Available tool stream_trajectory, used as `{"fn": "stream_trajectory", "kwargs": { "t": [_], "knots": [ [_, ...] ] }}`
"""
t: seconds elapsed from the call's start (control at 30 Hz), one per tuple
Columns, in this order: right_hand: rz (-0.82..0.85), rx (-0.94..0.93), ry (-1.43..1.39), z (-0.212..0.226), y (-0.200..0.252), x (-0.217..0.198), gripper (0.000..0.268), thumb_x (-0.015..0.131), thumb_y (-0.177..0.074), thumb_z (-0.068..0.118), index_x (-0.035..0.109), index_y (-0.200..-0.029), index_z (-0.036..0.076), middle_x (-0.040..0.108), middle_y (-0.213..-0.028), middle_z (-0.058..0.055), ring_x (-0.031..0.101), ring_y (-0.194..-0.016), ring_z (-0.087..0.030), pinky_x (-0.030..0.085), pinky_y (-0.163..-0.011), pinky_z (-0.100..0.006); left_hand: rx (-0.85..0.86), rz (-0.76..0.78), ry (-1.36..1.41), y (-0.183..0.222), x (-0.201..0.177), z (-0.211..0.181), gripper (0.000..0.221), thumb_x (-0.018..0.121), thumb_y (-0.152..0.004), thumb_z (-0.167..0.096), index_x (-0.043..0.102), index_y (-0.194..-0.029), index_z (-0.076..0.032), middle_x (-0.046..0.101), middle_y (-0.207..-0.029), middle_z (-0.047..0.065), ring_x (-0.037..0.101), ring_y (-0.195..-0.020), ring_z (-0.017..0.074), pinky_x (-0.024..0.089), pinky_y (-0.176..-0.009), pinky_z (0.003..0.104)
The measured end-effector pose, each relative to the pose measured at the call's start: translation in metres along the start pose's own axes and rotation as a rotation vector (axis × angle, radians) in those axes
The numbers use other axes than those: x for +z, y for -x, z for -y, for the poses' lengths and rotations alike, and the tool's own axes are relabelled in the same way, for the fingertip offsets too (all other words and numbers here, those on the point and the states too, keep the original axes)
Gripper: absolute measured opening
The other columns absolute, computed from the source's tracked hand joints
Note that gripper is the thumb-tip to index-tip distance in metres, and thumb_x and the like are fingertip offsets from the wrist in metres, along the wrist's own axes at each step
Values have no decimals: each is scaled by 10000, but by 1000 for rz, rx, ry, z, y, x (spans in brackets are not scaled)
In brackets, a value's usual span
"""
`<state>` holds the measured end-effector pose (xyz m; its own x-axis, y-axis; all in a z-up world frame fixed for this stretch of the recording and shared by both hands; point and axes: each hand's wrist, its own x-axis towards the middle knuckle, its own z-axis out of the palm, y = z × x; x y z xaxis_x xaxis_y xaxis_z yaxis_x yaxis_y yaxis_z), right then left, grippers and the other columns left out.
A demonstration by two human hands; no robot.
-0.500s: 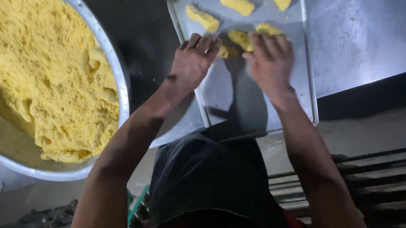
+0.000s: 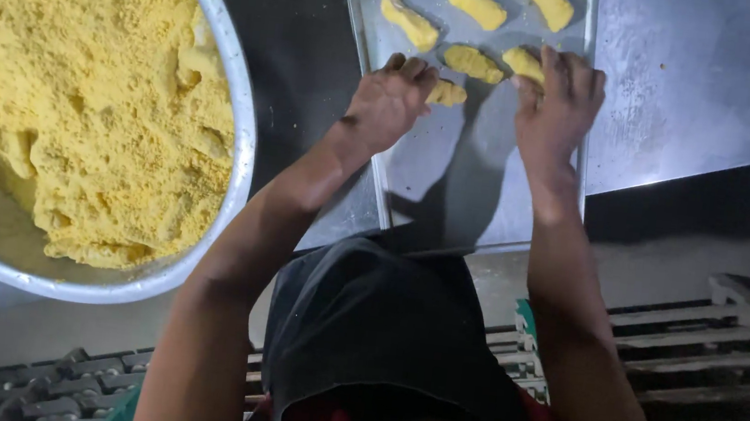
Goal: Take individual pieces of dough, roll them in breadcrumbs or flour in a large bowl, and place them onto a metal baking tray.
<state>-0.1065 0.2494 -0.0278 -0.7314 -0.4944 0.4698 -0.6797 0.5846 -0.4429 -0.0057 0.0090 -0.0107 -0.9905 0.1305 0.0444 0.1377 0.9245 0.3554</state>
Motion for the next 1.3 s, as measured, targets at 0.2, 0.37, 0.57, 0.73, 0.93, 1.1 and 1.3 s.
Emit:
{"fn": "stream_trajectory", "kwargs": {
  "t": [0.2,0.37,0.57,0.73,0.93,1.1,1.3],
  "knots": [
    [51,-8,113,-35,7,7,348,891,-902,113,745,-1218,100,670,-1183,-35,572,-1106,-291,440,-924,-451,86,49,-258,-3,19,22,281,684,-855,-185,676,-1112,-72,651,-1098,99,633,-1073,280,576,-826,383],
    [19,-55,89,-32,5,2,371,910,-937,119,758,-1275,139,676,-1276,11,567,-1134,-274,463,-988,-430,21,134,-384,8,15,25,221,662,-876,-165,689,-1077,-77,666,-1092,94,651,-1086,257,585,-769,367],
    [96,-45,46,13,13,-13,460,884,-931,134,718,-1345,23,598,-1316,-141,519,-1168,-369,410,-986,-509,-152,360,-280,15,3,16,255,589,-995,-81,650,-1230,-4,710,-1080,148,729,-942,292,596,-738,420],
    [91,-37,-89,43,10,-16,278,789,-981,6,721,-1250,11,653,-1306,-150,581,-1295,-371,476,-1112,-491,67,-466,-183,67,-112,-6,365,610,-780,-121,667,-1139,-84,725,-1054,66,712,-958,241,590,-729,351],
    [206,-144,-282,134,-48,2,160,760,-1010,-12,737,-1168,2,731,-1157,-137,674,-1124,-343,531,-1012,-451,-558,-345,-279,190,-117,128,374,639,-1042,-257,627,-1324,-11,600,-1255,222,541,-1201,399,519,-865,533],
    [384,-391,-404,282,-117,64,281,796,-992,76,717,-1254,15,708,-1207,-167,688,-1107,-373,545,-974,-459,-461,-319,-419,253,-72,127,485,614,-894,-389,640,-1302,-127,569,-1364,243,469,-1246,449,501,-866,571],
    [706,-202,-66,312,-151,232,680,827,-933,395,558,-1387,-34,635,-1254,-305,621,-1127,-466,504,-911,-519,-823,-292,198,352,-98,257,423,725,-882,-203,689,-1301,-163,738,-1076,191,707,-960,365,564,-845,457]
  ]
}}
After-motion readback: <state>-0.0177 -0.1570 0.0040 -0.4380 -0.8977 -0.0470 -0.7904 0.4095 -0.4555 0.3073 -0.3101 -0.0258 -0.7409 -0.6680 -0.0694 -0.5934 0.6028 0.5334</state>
